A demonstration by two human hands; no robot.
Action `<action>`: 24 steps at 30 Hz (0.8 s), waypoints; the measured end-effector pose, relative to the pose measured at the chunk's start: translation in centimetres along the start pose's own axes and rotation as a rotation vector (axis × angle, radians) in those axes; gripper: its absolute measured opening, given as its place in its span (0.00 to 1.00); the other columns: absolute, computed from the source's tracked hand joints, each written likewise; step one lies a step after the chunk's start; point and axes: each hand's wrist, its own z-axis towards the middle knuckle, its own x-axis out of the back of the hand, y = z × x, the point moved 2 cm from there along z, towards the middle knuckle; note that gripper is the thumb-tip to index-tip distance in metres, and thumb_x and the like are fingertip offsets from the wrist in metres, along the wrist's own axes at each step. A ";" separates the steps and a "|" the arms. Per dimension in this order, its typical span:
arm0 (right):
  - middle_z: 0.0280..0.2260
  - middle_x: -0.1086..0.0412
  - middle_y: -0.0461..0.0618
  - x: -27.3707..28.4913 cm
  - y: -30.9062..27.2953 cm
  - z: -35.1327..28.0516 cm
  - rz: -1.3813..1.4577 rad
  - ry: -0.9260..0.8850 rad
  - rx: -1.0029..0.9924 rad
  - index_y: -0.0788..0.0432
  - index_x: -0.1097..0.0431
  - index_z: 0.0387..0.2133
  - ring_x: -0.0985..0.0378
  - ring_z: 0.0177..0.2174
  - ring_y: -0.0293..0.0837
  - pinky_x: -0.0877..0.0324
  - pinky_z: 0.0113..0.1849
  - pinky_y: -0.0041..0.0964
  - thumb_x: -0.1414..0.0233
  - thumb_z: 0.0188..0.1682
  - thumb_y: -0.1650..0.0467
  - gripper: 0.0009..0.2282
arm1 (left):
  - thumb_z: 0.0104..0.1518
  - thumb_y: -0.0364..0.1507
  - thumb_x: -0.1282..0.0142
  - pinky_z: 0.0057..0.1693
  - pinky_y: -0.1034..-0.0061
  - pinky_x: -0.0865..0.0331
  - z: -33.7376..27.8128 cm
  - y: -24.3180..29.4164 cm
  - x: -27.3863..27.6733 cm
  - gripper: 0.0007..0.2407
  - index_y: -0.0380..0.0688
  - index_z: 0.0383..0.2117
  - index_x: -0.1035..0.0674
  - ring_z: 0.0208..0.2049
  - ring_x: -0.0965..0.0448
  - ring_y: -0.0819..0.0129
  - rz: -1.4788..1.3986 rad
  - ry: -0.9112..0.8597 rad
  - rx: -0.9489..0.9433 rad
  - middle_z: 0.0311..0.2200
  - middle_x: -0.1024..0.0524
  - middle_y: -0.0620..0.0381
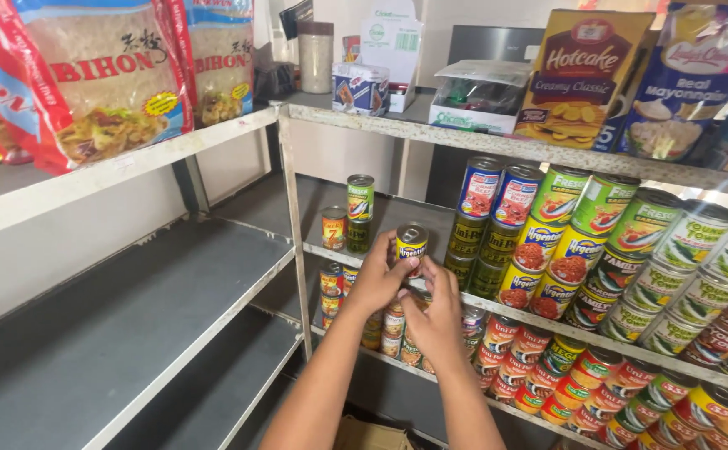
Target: Organizing and restocking various canned food items on retail shelves.
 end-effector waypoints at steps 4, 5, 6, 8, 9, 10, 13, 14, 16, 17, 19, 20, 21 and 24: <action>0.56 0.36 0.60 -1.7 0.0 0.5 0.167 -0.008 0.062 0.67 0.42 0.60 0.30 0.57 0.51 0.35 0.58 0.43 0.43 0.47 0.76 0.26 | 0.60 0.23 0.43 0.53 0.73 0.27 -2.3 2.7 2.8 0.20 0.39 0.59 0.34 0.47 0.23 0.69 -0.093 0.011 -0.007 0.48 0.24 0.52; 0.56 0.36 0.59 -2.2 0.1 0.4 0.339 -0.046 0.043 0.67 0.43 0.60 0.30 0.57 0.49 0.34 0.57 0.42 0.44 0.48 0.76 0.26 | 0.61 0.24 0.43 0.54 0.74 0.28 -3.1 3.3 3.3 0.19 0.38 0.58 0.33 0.49 0.23 0.71 -0.147 -0.025 -0.020 0.48 0.23 0.53; 0.57 0.35 0.57 -2.8 0.3 0.4 0.511 -0.084 0.022 0.66 0.43 0.61 0.30 0.56 0.48 0.34 0.56 0.42 0.46 0.50 0.76 0.25 | 0.62 0.25 0.43 0.56 0.75 0.29 -3.9 3.8 3.9 0.19 0.38 0.58 0.33 0.50 0.23 0.72 -0.202 -0.061 -0.034 0.48 0.23 0.54; 0.57 0.35 0.56 -4.2 -0.4 0.1 0.717 -0.161 -0.049 0.66 0.43 0.62 0.31 0.56 0.46 0.34 0.56 0.40 0.48 0.51 0.75 0.24 | 0.63 0.25 0.43 0.56 0.75 0.28 -5.3 4.7 5.4 0.18 0.37 0.58 0.32 0.49 0.23 0.72 -0.190 -0.031 -0.025 0.48 0.23 0.54; 0.58 0.35 0.55 -4.8 -0.7 -0.3 0.906 -0.219 -0.132 0.65 0.43 0.62 0.31 0.56 0.44 0.34 0.56 0.38 0.50 0.53 0.75 0.23 | 0.64 0.26 0.43 0.55 0.75 0.28 -6.1 5.0 6.1 0.17 0.37 0.58 0.30 0.48 0.23 0.72 -0.192 -0.023 -0.012 0.47 0.23 0.53; 0.58 0.35 0.55 -5.5 -1.0 -0.8 0.916 -0.237 -0.136 0.65 0.43 0.62 0.31 0.56 0.44 0.34 0.56 0.38 0.50 0.53 0.75 0.23 | 0.64 0.26 0.43 0.55 0.75 0.28 -6.9 5.6 6.8 0.17 0.37 0.58 0.30 0.48 0.23 0.72 -0.182 -0.005 -0.009 0.47 0.23 0.53; 0.57 0.34 0.55 -7.8 -2.5 -2.0 1.058 -0.320 -0.309 0.65 0.41 0.62 0.31 0.52 0.41 0.36 0.51 0.36 0.51 0.55 0.74 0.21 | 0.64 0.28 0.44 0.54 0.77 0.29 -9.3 7.8 9.6 0.17 0.38 0.59 0.29 0.48 0.24 0.73 -0.155 0.085 -0.023 0.47 0.23 0.55; 0.56 0.33 0.55 -8.6 -3.3 -2.4 1.081 -0.360 -0.336 0.65 0.41 0.62 0.30 0.51 0.42 0.35 0.49 0.37 0.50 0.55 0.74 0.21 | 0.64 0.29 0.44 0.53 0.77 0.29 -10.3 8.6 10.4 0.17 0.38 0.57 0.28 0.48 0.24 0.73 -0.078 0.142 -0.023 0.47 0.25 0.57; 0.55 0.32 0.55 -10.2 -5.2 -3.1 1.123 -0.433 -0.363 0.64 0.41 0.61 0.30 0.50 0.42 0.33 0.48 0.38 0.50 0.55 0.73 0.20 | 0.64 0.30 0.43 0.52 0.76 0.28 -12.2 10.2 12.4 0.17 0.37 0.56 0.26 0.48 0.24 0.73 0.022 0.228 -0.024 0.47 0.27 0.59; 0.54 0.32 0.55 -10.9 -6.2 -3.7 1.158 -0.478 -0.358 0.64 0.41 0.60 0.29 0.51 0.42 0.32 0.50 0.39 0.50 0.54 0.73 0.20 | 0.63 0.30 0.42 0.53 0.77 0.29 -13.3 10.9 13.2 0.17 0.37 0.56 0.25 0.47 0.26 0.73 0.068 0.270 -0.024 0.46 0.28 0.58; 0.54 0.31 0.54 -12.6 -7.7 -4.6 1.210 -0.554 -0.353 0.64 0.41 0.59 0.28 0.52 0.42 0.30 0.51 0.40 0.50 0.54 0.72 0.20 | 0.62 0.31 0.40 0.53 0.77 0.30 -15.1 12.2 15.0 0.18 0.36 0.57 0.24 0.46 0.27 0.72 0.134 0.339 -0.026 0.44 0.28 0.57; 0.54 0.31 0.54 -13.7 -8.2 -4.9 1.209 -0.592 -0.347 0.64 0.41 0.60 0.28 0.51 0.42 0.31 0.50 0.39 0.50 0.54 0.72 0.20 | 0.61 0.31 0.39 0.52 0.77 0.30 -15.9 12.8 16.0 0.19 0.36 0.56 0.24 0.46 0.27 0.72 0.147 0.365 -0.020 0.44 0.28 0.57; 0.54 0.31 0.55 -14.7 -8.7 -5.6 1.207 -0.627 -0.347 0.64 0.41 0.60 0.28 0.51 0.42 0.31 0.50 0.39 0.50 0.54 0.71 0.20 | 0.60 0.32 0.39 0.50 0.77 0.29 -16.9 13.4 16.8 0.19 0.36 0.56 0.24 0.45 0.26 0.72 0.157 0.389 -0.007 0.43 0.28 0.57; 0.55 0.32 0.55 -16.9 -10.8 -7.2 1.172 -0.710 -0.244 0.65 0.42 0.60 0.28 0.52 0.42 0.32 0.52 0.39 0.50 0.55 0.71 0.21 | 0.60 0.32 0.39 0.53 0.78 0.29 -20.0 15.6 18.6 0.19 0.36 0.56 0.24 0.46 0.25 0.72 0.247 0.477 -0.010 0.45 0.27 0.57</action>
